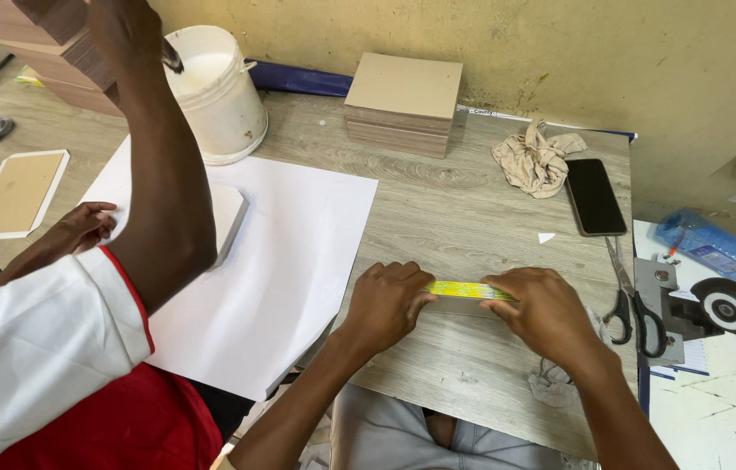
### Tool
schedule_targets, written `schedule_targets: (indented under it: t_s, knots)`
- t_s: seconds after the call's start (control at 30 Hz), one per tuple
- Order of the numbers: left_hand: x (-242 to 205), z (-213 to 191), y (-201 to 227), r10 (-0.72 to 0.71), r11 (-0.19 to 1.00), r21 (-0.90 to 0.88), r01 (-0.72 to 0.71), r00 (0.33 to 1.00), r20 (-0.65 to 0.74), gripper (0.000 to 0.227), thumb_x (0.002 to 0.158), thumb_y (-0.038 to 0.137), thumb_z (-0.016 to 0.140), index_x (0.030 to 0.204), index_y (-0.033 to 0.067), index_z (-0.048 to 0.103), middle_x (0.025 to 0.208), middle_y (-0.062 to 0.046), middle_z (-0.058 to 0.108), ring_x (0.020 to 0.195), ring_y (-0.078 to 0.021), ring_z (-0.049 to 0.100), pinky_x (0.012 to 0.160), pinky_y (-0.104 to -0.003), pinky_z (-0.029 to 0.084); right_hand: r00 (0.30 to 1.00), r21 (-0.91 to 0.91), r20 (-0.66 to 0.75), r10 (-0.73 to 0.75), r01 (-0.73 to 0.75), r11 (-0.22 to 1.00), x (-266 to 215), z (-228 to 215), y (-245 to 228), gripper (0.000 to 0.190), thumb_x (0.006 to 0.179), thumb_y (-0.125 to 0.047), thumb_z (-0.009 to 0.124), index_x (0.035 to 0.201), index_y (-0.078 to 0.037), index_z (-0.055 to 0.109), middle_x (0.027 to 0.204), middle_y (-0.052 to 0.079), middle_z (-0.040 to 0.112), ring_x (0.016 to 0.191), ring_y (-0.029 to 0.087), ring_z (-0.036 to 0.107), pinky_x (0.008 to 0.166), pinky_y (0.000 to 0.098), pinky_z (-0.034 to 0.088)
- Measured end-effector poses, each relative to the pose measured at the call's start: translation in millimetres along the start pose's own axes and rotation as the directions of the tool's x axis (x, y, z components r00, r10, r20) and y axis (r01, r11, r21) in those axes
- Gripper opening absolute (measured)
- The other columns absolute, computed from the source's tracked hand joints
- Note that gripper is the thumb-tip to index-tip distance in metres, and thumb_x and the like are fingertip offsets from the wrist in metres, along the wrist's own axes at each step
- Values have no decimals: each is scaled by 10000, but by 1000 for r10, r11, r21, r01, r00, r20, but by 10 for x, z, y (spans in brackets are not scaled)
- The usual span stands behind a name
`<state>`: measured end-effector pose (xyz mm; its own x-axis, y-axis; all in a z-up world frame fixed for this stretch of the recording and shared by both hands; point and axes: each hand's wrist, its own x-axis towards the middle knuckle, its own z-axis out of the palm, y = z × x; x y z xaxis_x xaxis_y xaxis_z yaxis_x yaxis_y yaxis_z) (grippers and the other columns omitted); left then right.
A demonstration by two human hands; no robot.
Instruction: The person applies glue to the edges of a book cover using a brush and then presses a cardboard piece onto the glued surface. They repeat this process for multiple book covers, stacking the finished items on the table.
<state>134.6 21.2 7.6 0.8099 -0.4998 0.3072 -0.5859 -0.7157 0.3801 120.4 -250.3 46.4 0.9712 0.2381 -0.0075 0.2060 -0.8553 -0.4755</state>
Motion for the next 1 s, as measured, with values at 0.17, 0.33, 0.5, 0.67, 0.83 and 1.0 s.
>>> schedule_targets:
  t_s: [0.17, 0.33, 0.5, 0.67, 0.83, 1.0]
  knots:
    - [-16, -135, -18, 0, 991, -134, 1, 1000, 10, 336, 1088, 423, 582, 1222, 180, 773, 937, -43, 696, 907, -284, 725, 824, -422, 523, 992, 16, 100, -76, 75, 997, 113, 130, -423, 342, 988, -327, 722, 1316, -259, 792, 1245, 26, 839, 1166, 307, 776, 1034, 492, 573]
    - [-61, -255, -55, 14, 966, -260, 0, 999, 50, 309, 1069, 387, 628, 1227, 172, 783, 957, -79, 724, 933, -330, 735, 848, -454, 550, 984, -24, 49, -170, 172, 985, 79, 253, -278, 320, 1021, -412, 668, 1279, -272, 794, 1214, -11, 844, 1135, 260, 786, 978, 445, 609]
    - [-71, -267, -102, 47, 938, -345, -18, 996, 74, 285, 1065, 336, 651, 1249, 162, 782, 971, -84, 744, 953, -320, 742, 889, -449, 568, 958, -7, -27, -287, 287, 958, 76, 398, -124, 315, 1017, -429, 664, 1235, -261, 818, 1156, -15, 859, 1080, 245, 802, 924, 423, 628]
    - [-344, -99, -170, -248, 730, -671, 130, 965, -84, 638, 888, 347, 890, 1435, 109, 665, 1303, -106, 716, 1250, -320, 697, 1082, -484, 559, 946, -63, -98, -309, 304, 951, 35, 412, -139, 289, 1019, -453, 666, 1178, -270, 823, 1125, -53, 861, 1078, 203, 803, 905, 392, 629]
    - [-510, 239, -211, -440, 519, -820, 242, 898, -14, 340, 884, 255, 917, 1133, 66, 787, 1025, -107, 825, 1024, -223, 774, 954, -403, 588, 965, -41, -28, -260, 259, 965, -7, 281, -240, 299, 1007, -416, 689, 1225, -249, 810, 1160, -13, 856, 1111, 239, 799, 941, 426, 622]
    - [-414, 163, -258, -446, 468, -836, 285, 893, 55, 269, 881, 335, 851, 1039, 131, 775, 1075, -43, 843, 964, -121, 742, 779, -244, 546, 988, -291, 145, 48, -4, 957, -214, 159, 98, 423, 949, -598, 659, 1337, -431, 682, 1213, -127, 801, 1026, 245, 762, 779, 455, 572]
